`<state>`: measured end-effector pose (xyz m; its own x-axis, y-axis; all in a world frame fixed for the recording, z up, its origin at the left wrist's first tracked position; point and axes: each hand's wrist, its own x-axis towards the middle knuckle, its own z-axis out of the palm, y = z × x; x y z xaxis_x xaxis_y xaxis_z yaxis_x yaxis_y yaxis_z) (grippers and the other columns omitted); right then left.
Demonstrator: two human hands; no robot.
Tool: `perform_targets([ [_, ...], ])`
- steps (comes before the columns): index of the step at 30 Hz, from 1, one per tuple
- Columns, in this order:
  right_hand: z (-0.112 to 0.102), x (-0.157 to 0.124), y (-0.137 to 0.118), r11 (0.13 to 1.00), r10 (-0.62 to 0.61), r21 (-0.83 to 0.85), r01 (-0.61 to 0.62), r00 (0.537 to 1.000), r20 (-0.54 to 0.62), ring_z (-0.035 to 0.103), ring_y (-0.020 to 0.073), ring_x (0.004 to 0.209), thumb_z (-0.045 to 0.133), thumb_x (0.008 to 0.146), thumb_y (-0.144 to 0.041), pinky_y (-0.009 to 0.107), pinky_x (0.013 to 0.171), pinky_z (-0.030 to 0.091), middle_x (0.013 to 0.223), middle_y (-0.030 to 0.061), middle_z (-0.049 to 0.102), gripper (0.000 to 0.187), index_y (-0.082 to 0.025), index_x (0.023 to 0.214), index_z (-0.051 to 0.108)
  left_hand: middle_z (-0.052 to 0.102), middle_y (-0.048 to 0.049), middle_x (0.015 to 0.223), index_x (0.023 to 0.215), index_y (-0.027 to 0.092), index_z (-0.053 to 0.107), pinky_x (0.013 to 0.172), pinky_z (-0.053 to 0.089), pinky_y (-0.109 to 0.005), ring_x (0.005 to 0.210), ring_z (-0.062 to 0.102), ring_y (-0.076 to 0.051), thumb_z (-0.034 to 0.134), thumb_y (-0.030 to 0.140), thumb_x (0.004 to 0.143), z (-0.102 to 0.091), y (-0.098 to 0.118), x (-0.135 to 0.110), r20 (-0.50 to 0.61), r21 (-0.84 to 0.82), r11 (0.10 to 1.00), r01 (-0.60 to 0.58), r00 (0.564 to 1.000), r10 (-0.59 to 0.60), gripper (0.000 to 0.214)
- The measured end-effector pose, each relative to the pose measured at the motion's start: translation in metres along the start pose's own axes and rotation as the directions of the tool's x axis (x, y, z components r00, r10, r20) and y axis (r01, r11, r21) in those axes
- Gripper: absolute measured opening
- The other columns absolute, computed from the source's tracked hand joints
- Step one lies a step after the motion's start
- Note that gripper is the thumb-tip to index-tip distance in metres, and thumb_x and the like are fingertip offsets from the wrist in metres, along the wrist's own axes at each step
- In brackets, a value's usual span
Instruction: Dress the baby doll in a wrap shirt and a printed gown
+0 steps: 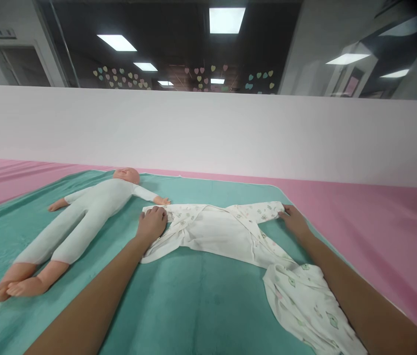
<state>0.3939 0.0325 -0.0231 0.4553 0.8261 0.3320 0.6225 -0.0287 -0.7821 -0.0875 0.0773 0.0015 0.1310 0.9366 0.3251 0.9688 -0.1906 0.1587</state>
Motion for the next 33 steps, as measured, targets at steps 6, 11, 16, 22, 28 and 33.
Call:
perform_targets([
  [6, -0.003, -0.008, -0.011, 0.934, -0.127, -0.34, 0.114, 0.992, -0.017, 0.042, 0.0278, 0.121, 0.043, 0.079, -0.024, 0.044, 0.1, 0.033, 0.132, 0.0095, 0.047, 0.041, -0.019, 0.12, 0.048, 0.059, -0.0072, 0.099, 0.083, 0.02, 0.056, 0.086, 0.035, -0.04, 0.097, 0.051, -0.025, 0.032, 0.029, 0.086, -0.002, 0.001, 0.0, 0.002, 0.012, 1.0, 0.002, 1.0, -0.002, 0.026],
  [11, 0.019, -0.036, -0.053, 0.79, -0.442, -0.351, 0.502, 0.864, 0.24, 0.04, 0.0196, 0.124, 0.03, 0.089, -0.031, 0.037, 0.106, 0.029, 0.135, -0.0003, 0.046, 0.04, -0.025, 0.124, 0.049, 0.059, -0.0083, 0.099, 0.084, 0.02, 0.056, 0.084, 0.036, -0.04, 0.097, 0.051, -0.026, 0.03, 0.03, 0.086, 0.0, 0.001, 0.001, 0.005, 0.028, 1.0, -0.004, 1.0, 0.004, 0.027],
  [16, 0.036, -0.033, -0.053, 0.723, -0.37, -0.264, 0.638, 0.681, 0.633, 0.032, 0.0195, 0.131, 0.022, 0.092, -0.039, 0.039, 0.108, 0.025, 0.142, -0.0013, 0.036, 0.048, -0.027, 0.136, 0.034, 0.059, -0.0083, 0.101, 0.085, 0.02, 0.055, 0.084, 0.036, -0.039, 0.099, 0.051, -0.026, 0.031, 0.03, 0.085, -0.002, 0.001, 0.002, 0.026, 0.008, 1.0, -0.011, 1.0, 0.011, 0.026],
  [22, 0.019, -0.01, -0.024, 0.745, -0.091, -0.564, 0.357, 0.892, 0.443, 0.025, 0.0245, 0.134, 0.022, 0.09, -0.049, 0.048, 0.107, 0.021, 0.145, 0.0055, 0.03, 0.054, -0.02, 0.132, 0.04, 0.059, -0.009, 0.102, 0.086, 0.02, 0.056, 0.082, 0.038, -0.039, 0.098, 0.052, -0.027, 0.032, 0.03, 0.085, -0.003, 0.004, 0.0, 0.033, 0.009, 1.0, -0.004, 0.999, 0.004, 0.026],
  [28, 0.02, -0.034, -0.056, 0.737, -0.263, -0.539, 0.408, 0.908, 0.327, 0.036, 0.0196, 0.127, 0.025, 0.091, -0.036, 0.044, 0.11, 0.016, 0.136, 0.006, 0.045, 0.046, -0.017, 0.128, 0.045, 0.06, -0.0081, 0.102, 0.084, 0.02, 0.056, 0.08, 0.04, -0.038, 0.098, 0.053, -0.027, 0.032, 0.028, 0.086, -0.009, 0.004, -0.001, 0.04, -0.03, 0.999, -0.025, 0.999, 0.026, 0.026],
  [33, 0.042, -0.074, -0.109, 0.712, -0.52, -0.259, 0.653, 0.738, 0.43, 0.032, 0.0169, 0.13, 0.021, 0.093, -0.042, 0.037, 0.11, 0.019, 0.139, -0.0002, 0.041, 0.047, -0.024, 0.13, 0.043, 0.055, -0.0044, 0.121, 0.097, 0.021, 0.056, 0.086, 0.042, -0.033, 0.107, 0.052, -0.022, 0.033, 0.029, 0.087, -0.035, 0.036, -0.01, -0.12, -0.195, 0.969, -0.15, 0.984, 0.128, 0.027],
])
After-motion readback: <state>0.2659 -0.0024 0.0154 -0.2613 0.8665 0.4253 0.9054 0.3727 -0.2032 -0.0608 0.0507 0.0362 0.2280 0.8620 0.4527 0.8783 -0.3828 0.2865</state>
